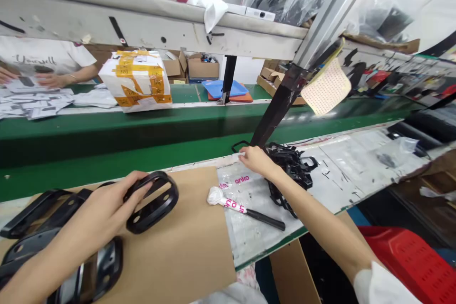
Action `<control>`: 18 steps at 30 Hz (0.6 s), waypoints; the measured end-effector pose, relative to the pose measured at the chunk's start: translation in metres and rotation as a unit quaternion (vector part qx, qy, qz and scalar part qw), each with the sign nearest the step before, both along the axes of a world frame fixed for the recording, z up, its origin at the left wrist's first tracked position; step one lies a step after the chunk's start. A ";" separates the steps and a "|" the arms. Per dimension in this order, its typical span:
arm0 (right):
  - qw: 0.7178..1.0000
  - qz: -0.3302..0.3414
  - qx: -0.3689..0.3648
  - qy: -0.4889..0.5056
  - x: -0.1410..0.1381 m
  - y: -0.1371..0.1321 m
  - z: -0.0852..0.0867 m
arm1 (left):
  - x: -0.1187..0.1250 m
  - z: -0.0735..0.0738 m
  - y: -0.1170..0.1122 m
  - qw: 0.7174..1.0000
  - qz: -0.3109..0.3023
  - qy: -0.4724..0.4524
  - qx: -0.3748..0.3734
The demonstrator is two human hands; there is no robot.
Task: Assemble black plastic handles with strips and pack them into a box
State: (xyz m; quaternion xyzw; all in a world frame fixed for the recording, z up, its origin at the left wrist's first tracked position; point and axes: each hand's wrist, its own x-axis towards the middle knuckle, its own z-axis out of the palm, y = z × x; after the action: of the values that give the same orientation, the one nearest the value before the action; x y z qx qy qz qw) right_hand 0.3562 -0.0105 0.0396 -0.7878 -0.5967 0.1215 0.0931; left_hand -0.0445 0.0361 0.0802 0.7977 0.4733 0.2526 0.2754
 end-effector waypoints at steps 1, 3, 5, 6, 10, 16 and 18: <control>1.000 -0.020 -0.016 -0.005 -0.005 0.016 -0.006 | 0.008 0.006 -0.004 0.998 -0.001 -0.050 -0.043; 0.998 -0.056 -0.040 -0.007 -0.014 0.043 -0.018 | 0.025 0.011 -0.015 0.971 0.008 -0.183 -0.155; 0.996 -0.077 -0.044 0.000 -0.023 0.060 -0.027 | 0.042 0.010 -0.024 0.898 0.019 -0.356 -0.259; 0.996 -0.082 -0.036 0.006 -0.027 0.065 -0.030 | 0.051 0.006 -0.028 0.858 0.009 -0.419 -0.299; 0.996 -0.056 0.046 0.051 -0.042 0.067 -0.027 | 0.079 -0.023 -0.029 0.727 -0.007 -0.569 -0.384; 0.972 0.043 0.167 0.158 -0.086 0.021 -0.009 | 0.100 -0.083 -0.005 0.682 0.077 -0.620 -0.380; 0.946 0.082 0.251 0.188 -0.105 -0.002 -0.011 | 0.104 -0.101 0.000 0.691 0.100 -0.619 -0.360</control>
State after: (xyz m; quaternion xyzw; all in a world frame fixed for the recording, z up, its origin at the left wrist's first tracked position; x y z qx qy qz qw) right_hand 0.2509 -0.0130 0.0281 -0.6503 -0.6419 0.1202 0.3882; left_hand 0.0596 0.0361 -0.0203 0.2484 0.3266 0.5259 0.7451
